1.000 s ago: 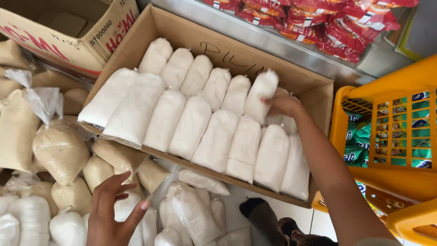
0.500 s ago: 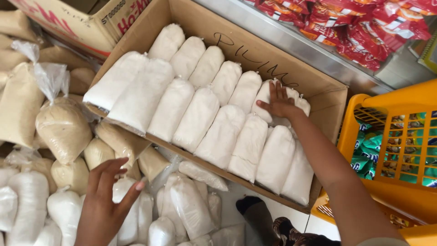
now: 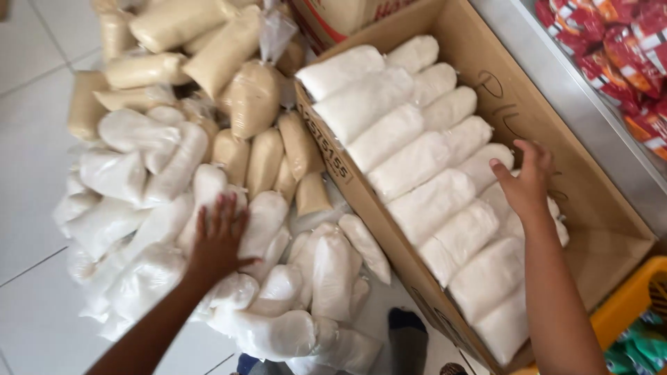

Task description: Organizing small plastic bags containing white powder (sugar) into a cardboard box.

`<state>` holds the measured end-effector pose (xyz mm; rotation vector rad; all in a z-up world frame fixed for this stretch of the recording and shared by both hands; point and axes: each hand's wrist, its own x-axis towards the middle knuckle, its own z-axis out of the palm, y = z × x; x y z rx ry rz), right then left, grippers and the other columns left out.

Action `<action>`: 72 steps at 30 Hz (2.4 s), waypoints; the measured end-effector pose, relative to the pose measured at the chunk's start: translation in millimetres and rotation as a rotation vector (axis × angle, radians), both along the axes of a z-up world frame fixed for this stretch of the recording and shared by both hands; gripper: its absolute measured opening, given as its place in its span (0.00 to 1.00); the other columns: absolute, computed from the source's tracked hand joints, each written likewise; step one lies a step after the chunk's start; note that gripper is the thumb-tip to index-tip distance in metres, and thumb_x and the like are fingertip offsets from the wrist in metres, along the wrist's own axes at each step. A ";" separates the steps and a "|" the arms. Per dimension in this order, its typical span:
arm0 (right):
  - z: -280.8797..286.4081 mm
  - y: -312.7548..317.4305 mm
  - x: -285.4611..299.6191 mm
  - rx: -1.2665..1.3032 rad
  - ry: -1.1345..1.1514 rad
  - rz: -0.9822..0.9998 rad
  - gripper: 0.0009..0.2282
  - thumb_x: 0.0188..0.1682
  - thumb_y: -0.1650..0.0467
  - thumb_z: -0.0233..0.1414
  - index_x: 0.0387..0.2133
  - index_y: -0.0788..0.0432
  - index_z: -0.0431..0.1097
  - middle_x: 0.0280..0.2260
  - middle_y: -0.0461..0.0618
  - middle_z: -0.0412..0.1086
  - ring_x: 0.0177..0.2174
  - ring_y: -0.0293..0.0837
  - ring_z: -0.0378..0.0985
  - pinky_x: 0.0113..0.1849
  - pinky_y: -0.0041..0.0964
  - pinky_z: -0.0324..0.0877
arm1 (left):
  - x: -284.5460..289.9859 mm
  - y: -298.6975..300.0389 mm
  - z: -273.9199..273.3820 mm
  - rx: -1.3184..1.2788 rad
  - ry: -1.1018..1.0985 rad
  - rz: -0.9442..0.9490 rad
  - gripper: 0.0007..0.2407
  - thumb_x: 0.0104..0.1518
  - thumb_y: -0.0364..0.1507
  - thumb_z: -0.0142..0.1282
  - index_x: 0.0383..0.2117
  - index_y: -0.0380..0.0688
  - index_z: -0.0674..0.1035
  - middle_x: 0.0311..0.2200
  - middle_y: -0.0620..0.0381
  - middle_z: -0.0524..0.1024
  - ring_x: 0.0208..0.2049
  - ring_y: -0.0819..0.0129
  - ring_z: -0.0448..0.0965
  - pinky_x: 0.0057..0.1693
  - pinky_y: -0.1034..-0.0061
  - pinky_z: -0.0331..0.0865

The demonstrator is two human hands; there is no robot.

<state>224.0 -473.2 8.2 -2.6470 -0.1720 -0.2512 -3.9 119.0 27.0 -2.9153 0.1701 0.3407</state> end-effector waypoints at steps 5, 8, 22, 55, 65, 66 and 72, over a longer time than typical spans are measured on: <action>83.8 84.8 -5.6 0.200 -0.287 0.180 0.20 0.55 0.67 0.62 0.57 0.58 0.67 0.60 0.58 0.60 0.61 0.57 0.62 0.63 0.51 0.60 | -54.6 2.0 -42.4 0.037 -0.278 -0.122 0.32 0.46 0.52 0.60 0.54 0.47 0.71 0.62 0.43 0.64 0.63 0.45 0.63 0.65 0.38 0.54; 105.6 139.1 -28.3 0.386 -0.255 0.257 0.17 0.53 0.68 0.61 0.53 0.57 0.68 0.56 0.54 0.62 0.56 0.53 0.65 0.54 0.45 0.66 | -51.9 -8.3 -21.1 0.019 -0.242 -0.029 0.22 0.53 0.47 0.59 0.47 0.46 0.74 0.48 0.50 0.71 0.48 0.55 0.72 0.52 0.53 0.67; 107.4 228.6 -126.6 0.339 0.200 0.742 0.20 0.46 0.66 0.63 0.51 0.55 0.68 0.54 0.54 0.64 0.58 0.54 0.64 0.59 0.47 0.62 | 22.8 -102.5 81.3 -0.542 -0.585 0.010 0.20 0.52 0.44 0.65 0.39 0.41 0.74 0.38 0.46 0.67 0.41 0.51 0.69 0.46 0.59 0.68; -28.9 -115.8 -85.9 0.443 0.616 -0.620 0.27 0.53 0.52 0.52 0.29 0.68 0.76 0.26 0.56 0.76 0.24 0.48 0.78 0.32 0.43 0.73 | 83.9 -115.3 67.7 -1.099 -0.433 0.037 0.23 0.59 0.30 0.64 0.61 0.38 0.73 0.57 0.44 0.61 0.56 0.56 0.62 0.57 0.70 0.63; 6.0 -76.2 -59.1 -0.226 0.141 -0.480 0.18 0.48 0.59 0.63 0.42 0.60 0.76 0.41 0.61 0.74 0.39 0.60 0.77 0.39 0.53 0.71 | 81.9 -118.6 -27.0 -0.713 0.204 0.056 0.26 0.56 0.50 0.53 0.52 0.43 0.79 0.53 0.46 0.75 0.56 0.50 0.73 0.59 0.58 0.69; 25.5 -48.2 -53.9 -0.220 0.143 -0.467 0.18 0.48 0.59 0.63 0.42 0.60 0.76 0.41 0.61 0.74 0.39 0.60 0.77 0.39 0.53 0.71 | 74.5 -128.3 -39.0 -0.707 0.201 0.070 0.26 0.56 0.50 0.53 0.52 0.43 0.79 0.53 0.46 0.75 0.56 0.50 0.73 0.59 0.58 0.69; 102.8 89.6 -61.4 0.277 -0.024 -0.095 0.11 0.50 0.74 0.62 0.45 0.58 0.73 0.41 0.51 0.71 0.33 0.47 0.76 0.34 0.36 0.73 | 36.8 -161.7 -112.3 -0.223 0.116 -0.077 0.46 0.49 0.68 0.44 0.53 0.29 0.71 0.64 0.29 0.58 0.67 0.39 0.54 0.65 0.48 0.55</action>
